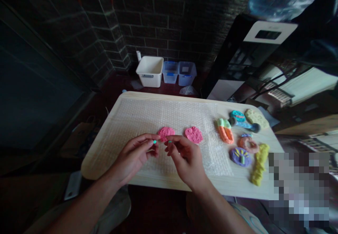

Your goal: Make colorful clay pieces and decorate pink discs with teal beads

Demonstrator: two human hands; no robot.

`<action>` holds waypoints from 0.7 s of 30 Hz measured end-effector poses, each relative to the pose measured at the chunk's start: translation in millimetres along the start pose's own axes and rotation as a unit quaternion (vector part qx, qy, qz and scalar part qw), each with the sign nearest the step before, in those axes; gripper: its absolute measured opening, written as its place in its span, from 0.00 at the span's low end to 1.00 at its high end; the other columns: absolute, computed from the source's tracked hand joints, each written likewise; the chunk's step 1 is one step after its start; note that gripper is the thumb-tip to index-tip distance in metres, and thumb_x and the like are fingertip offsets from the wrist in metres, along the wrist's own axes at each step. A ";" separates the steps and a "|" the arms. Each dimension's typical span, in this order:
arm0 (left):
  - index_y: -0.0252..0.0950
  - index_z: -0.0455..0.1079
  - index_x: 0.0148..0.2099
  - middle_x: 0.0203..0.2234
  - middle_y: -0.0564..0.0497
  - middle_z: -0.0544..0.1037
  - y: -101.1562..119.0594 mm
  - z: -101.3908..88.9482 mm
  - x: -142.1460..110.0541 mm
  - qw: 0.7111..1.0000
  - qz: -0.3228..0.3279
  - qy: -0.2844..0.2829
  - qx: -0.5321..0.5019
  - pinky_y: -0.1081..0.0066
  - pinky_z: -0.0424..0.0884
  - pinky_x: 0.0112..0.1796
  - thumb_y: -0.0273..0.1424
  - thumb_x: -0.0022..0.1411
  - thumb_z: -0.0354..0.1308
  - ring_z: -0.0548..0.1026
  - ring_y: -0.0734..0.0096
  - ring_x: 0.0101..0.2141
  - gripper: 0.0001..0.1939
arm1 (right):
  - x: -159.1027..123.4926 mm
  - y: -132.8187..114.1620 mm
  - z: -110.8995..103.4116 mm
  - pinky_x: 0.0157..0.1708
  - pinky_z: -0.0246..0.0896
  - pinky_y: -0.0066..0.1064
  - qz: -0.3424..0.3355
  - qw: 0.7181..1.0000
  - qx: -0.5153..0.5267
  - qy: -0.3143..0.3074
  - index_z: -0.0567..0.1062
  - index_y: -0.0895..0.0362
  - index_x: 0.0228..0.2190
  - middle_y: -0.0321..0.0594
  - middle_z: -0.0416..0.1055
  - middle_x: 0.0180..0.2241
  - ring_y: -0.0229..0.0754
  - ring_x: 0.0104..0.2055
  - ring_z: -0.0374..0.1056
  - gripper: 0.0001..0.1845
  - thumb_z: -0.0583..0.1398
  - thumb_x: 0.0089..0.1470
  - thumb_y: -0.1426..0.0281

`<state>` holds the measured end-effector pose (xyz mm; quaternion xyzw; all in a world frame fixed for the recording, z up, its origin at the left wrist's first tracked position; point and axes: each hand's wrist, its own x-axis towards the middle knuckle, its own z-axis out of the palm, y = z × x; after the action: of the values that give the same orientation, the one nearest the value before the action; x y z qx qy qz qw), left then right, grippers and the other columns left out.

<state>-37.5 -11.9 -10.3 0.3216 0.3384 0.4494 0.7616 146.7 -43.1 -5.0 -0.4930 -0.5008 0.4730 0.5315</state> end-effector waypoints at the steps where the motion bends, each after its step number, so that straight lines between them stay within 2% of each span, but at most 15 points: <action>1: 0.32 0.81 0.45 0.34 0.47 0.80 0.5 0.5 -0.3 1.000 -0.004 -0.001 -0.014 0.68 0.73 0.38 0.33 0.63 0.69 0.77 0.69 0.33 0.11 | 1.6 0.0 -0.4 0.32 0.72 0.32 0.010 1.000 0.015 0.003 0.82 0.54 0.44 0.41 0.80 0.31 0.40 0.31 0.75 0.12 0.67 0.62 0.62; 4: 0.32 0.80 0.43 0.32 0.49 0.77 2.2 2.0 -0.2 0.999 -0.020 -0.005 -0.046 0.68 0.73 0.37 0.33 0.64 0.67 0.77 0.70 0.32 0.10 | 5.8 -0.2 -1.9 0.28 0.70 0.32 0.043 0.998 0.049 0.003 0.83 0.56 0.39 0.39 0.78 0.28 0.39 0.27 0.73 0.12 0.68 0.60 0.60; 8: 0.32 0.76 0.37 0.30 0.51 0.75 3.6 4.1 2.5 0.998 -0.028 -0.030 -0.050 0.70 0.72 0.35 0.34 0.66 0.66 0.75 0.72 0.31 0.09 | 10.5 2.2 -4.9 0.21 0.60 0.26 0.068 0.992 0.102 0.016 0.77 0.56 0.29 0.32 0.70 0.22 0.34 0.21 0.65 0.13 0.73 0.55 0.63; 11: 0.33 0.73 0.35 0.28 0.53 0.74 2.9 4.1 5.1 0.998 -0.020 -0.043 -0.036 0.71 0.71 0.35 0.33 0.66 0.67 0.74 0.74 0.30 0.10 | 13.9 5.4 -7.0 0.20 0.55 0.25 0.068 0.988 0.130 0.039 0.73 0.55 0.27 0.28 0.65 0.20 0.32 0.21 0.60 0.15 0.74 0.53 0.65; 15: 0.34 0.72 0.35 0.26 0.54 0.75 0.7 0.0 7.8 0.999 -0.012 -0.015 -0.030 0.73 0.70 0.34 0.31 0.63 0.69 0.74 0.74 0.28 0.09 | 16.9 10.6 -9.3 0.23 0.56 0.27 0.098 0.986 0.131 0.045 0.78 0.56 0.31 0.33 0.69 0.24 0.34 0.23 0.62 0.11 0.70 0.57 0.62; 17: 0.34 0.74 0.35 0.25 0.53 0.75 -0.1 -3.1 8.3 1.000 -0.001 0.001 -0.021 0.73 0.69 0.33 0.31 0.63 0.68 0.74 0.75 0.28 0.08 | 18.0 14.2 -11.0 0.24 0.58 0.29 0.116 0.983 0.134 0.051 0.81 0.58 0.33 0.36 0.73 0.25 0.34 0.24 0.64 0.13 0.69 0.59 0.60; 21: 0.31 0.80 0.40 0.27 0.51 0.77 -1.1 -9.5 8.0 0.999 0.012 0.032 -0.018 0.72 0.71 0.33 0.30 0.62 0.66 0.75 0.73 0.28 0.07 | 20.4 20.1 -15.4 0.27 0.63 0.31 0.128 0.979 0.140 0.072 0.83 0.58 0.34 0.39 0.76 0.27 0.37 0.25 0.68 0.16 0.73 0.52 0.58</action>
<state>-41.6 -3.3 -18.3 0.2971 0.3502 0.4750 0.7507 162.9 -22.2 -23.9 -0.5062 -0.3229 0.5661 0.5648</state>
